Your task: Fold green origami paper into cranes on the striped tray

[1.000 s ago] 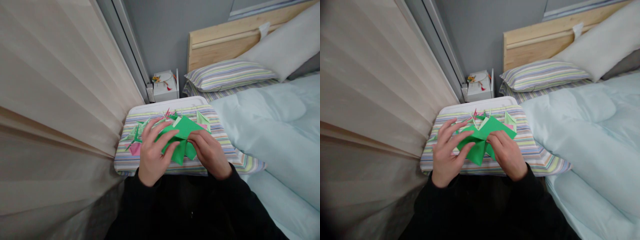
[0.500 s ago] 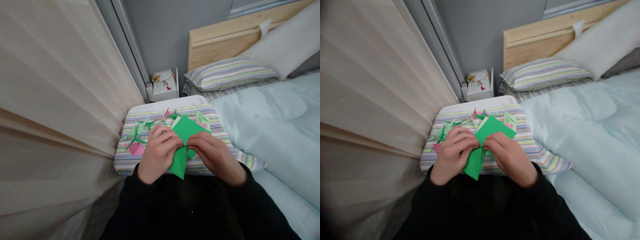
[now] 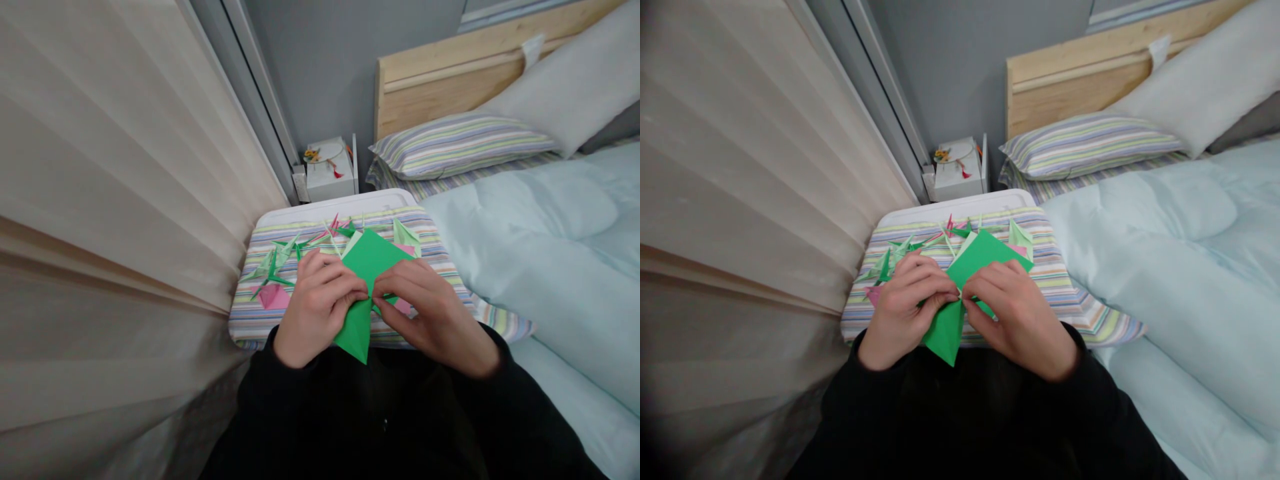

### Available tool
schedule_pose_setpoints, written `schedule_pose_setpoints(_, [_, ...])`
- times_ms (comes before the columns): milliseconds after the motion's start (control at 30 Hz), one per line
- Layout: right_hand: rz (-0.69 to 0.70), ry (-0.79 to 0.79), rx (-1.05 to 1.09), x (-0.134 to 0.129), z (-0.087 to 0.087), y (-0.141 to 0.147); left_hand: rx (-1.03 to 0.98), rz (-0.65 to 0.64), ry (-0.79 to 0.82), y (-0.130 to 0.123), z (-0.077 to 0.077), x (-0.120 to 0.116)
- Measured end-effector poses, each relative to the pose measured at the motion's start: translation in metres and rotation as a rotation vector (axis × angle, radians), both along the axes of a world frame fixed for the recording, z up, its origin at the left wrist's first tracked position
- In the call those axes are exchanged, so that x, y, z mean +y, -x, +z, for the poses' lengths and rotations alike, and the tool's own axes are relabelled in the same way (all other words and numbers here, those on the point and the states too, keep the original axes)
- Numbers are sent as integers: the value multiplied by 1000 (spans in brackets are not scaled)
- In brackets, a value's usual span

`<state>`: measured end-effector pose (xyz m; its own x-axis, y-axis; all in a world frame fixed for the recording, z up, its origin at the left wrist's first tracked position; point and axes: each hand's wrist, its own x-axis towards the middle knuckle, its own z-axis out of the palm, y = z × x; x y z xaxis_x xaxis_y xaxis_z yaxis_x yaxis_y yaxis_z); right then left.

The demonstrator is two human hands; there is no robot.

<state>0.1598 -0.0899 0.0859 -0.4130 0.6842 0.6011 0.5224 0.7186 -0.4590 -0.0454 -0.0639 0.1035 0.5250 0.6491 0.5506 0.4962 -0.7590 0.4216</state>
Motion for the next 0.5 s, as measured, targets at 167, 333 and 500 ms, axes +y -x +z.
schedule_pose_setpoints(167, [-6, -7, 6, 0, 3, 2, 2, -4, -13, -1, 0, -1])
schedule_pose_setpoints(333, [-3, 22, 27, 1, 5, 0, -14, 1, 14, 0, 1, -2])
schedule_pose_setpoints(500, [10, 19, 10, 3, 4, -1, -10, 4, 0, -1, 1, 0])
